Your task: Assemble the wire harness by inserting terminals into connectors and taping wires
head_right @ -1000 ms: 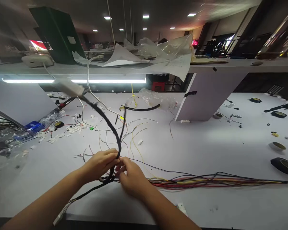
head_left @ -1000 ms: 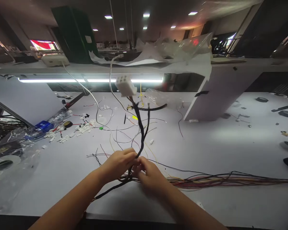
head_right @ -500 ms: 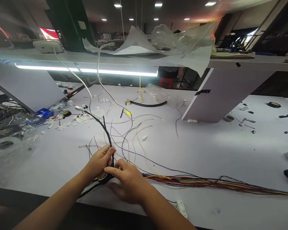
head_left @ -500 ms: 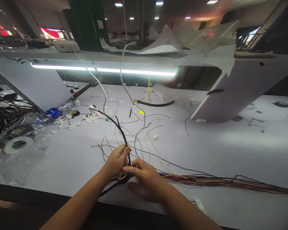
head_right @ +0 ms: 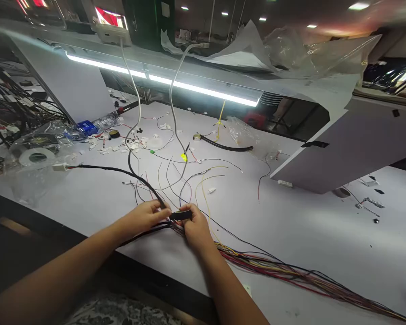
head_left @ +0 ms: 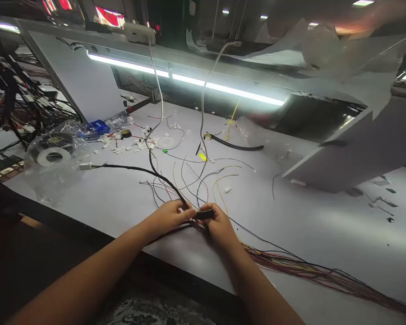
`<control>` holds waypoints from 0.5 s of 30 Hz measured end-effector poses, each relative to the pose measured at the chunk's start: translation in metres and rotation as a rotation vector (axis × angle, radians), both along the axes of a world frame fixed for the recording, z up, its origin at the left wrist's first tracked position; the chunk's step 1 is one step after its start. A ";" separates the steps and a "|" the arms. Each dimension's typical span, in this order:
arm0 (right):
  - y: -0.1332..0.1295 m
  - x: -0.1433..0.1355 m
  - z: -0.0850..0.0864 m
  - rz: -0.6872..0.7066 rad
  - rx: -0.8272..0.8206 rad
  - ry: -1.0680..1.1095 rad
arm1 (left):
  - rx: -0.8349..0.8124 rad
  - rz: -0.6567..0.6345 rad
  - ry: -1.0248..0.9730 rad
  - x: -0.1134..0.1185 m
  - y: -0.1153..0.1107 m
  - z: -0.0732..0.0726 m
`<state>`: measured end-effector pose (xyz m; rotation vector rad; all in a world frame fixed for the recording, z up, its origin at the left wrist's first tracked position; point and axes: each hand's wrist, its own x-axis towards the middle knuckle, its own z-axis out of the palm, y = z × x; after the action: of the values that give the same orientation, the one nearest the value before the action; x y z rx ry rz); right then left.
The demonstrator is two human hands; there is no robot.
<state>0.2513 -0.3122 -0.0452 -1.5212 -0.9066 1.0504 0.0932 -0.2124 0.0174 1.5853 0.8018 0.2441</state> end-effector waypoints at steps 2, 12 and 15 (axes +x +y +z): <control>-0.001 0.000 0.005 0.017 0.006 -0.034 | 0.105 -0.062 0.087 0.002 -0.001 -0.001; -0.004 -0.010 0.041 0.328 0.101 -0.950 | 0.354 -0.135 0.088 -0.011 -0.005 -0.015; 0.007 -0.015 0.045 0.327 0.021 -0.998 | 0.367 -0.085 0.091 -0.011 -0.005 -0.019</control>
<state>0.2364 -0.3049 0.0002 -1.9306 -1.8831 0.4267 0.0818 -0.2175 -0.0012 1.9826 0.7882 0.2704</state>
